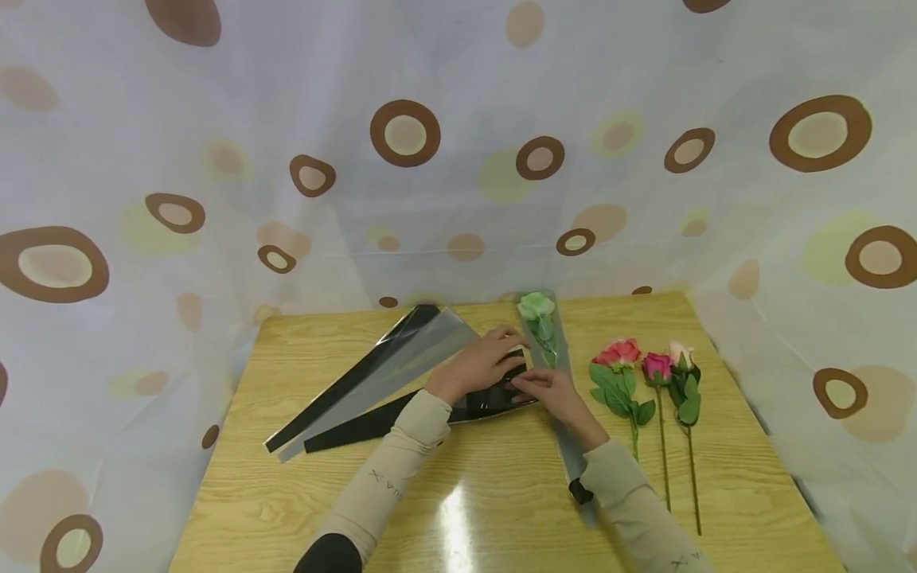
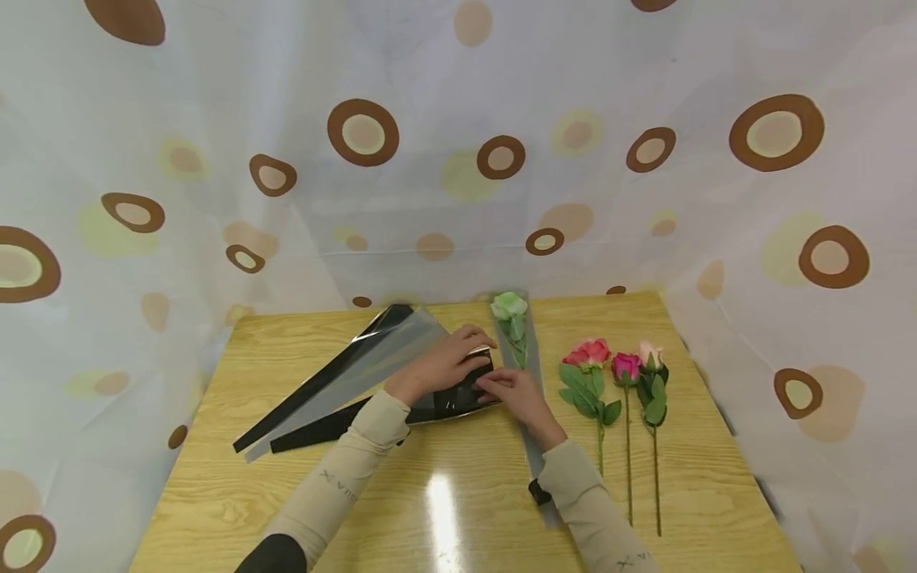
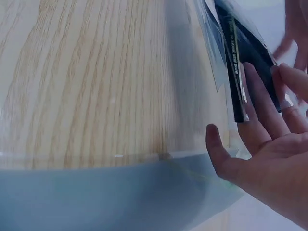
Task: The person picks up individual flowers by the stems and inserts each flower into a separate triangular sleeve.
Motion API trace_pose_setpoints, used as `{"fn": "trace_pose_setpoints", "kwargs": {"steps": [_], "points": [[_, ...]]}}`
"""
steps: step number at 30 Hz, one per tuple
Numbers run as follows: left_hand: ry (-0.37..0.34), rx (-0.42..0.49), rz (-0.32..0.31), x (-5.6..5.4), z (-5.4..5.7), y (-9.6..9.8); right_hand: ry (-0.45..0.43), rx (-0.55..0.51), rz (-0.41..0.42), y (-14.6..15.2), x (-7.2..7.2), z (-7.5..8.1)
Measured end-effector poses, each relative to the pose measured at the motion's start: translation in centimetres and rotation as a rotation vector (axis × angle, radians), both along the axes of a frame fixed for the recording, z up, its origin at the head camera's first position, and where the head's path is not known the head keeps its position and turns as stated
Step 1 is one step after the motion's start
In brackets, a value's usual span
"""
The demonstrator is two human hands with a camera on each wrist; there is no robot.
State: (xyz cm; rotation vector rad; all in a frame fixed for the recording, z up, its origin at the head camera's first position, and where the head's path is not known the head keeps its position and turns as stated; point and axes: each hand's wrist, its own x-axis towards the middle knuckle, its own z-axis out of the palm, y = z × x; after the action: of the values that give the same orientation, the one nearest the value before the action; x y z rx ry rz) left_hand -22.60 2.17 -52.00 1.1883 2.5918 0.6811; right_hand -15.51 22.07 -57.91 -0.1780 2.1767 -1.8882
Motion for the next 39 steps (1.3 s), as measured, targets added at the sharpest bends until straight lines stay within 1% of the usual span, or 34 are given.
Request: {"fn": "trace_pose_setpoints", "kwargs": {"steps": [2, 5, 8, 10, 13, 17, 22, 24, 27, 30, 32, 36, 39], "points": [[-0.022, 0.02, 0.041, 0.3, -1.0, -0.8, -0.027, -0.03, -0.003, 0.2, 0.0, -0.1], [-0.066, -0.001, 0.092, 0.8, -3.0, -2.1, -0.046, -0.054, -0.015, 0.6, 0.0, -0.4], [-0.097, -0.028, 0.115, 1.6, -4.9, -3.1, -0.046, -0.07, -0.028, 1.0, 0.0, -0.6], [-0.095, -0.03, 0.123, 2.1, -5.7, -3.6, -0.034, -0.074, -0.017, 1.1, 0.0, -0.6], [-0.083, -0.026, 0.138, 2.8, -6.5, -4.0, -0.028, -0.092, 0.014, 1.2, 0.0, -0.5], [-0.072, -0.023, 0.15, 3.4, -6.8, -4.2, -0.042, -0.113, 0.08, 1.3, 0.0, -0.5], [-0.031, -0.039, 0.151, 4.0, -7.1, -4.3, -0.102, -0.115, 0.169, 1.5, 0.1, -0.6], [-0.01, -0.055, 0.151, 4.2, -7.3, -4.4, -0.132, -0.132, 0.204, 1.7, 0.2, -0.6], [0.009, -0.069, 0.151, 4.4, -7.4, -4.6, -0.147, -0.143, 0.254, 1.8, 0.3, -0.6], [0.025, -0.077, 0.143, 4.6, -7.6, -4.7, -0.16, -0.14, 0.265, 1.9, 0.3, -0.5], [0.032, -0.083, 0.138, 4.6, -7.8, -4.7, -0.166, -0.13, 0.257, 1.8, 0.3, -0.3], [0.035, -0.081, 0.125, 4.7, -7.9, -4.5, -0.138, -0.068, 0.238, 1.6, 0.4, -0.1], [0.034, -0.069, 0.114, 4.8, -7.8, -4.1, -0.117, -0.024, 0.227, 1.4, 0.4, 0.2]]}}
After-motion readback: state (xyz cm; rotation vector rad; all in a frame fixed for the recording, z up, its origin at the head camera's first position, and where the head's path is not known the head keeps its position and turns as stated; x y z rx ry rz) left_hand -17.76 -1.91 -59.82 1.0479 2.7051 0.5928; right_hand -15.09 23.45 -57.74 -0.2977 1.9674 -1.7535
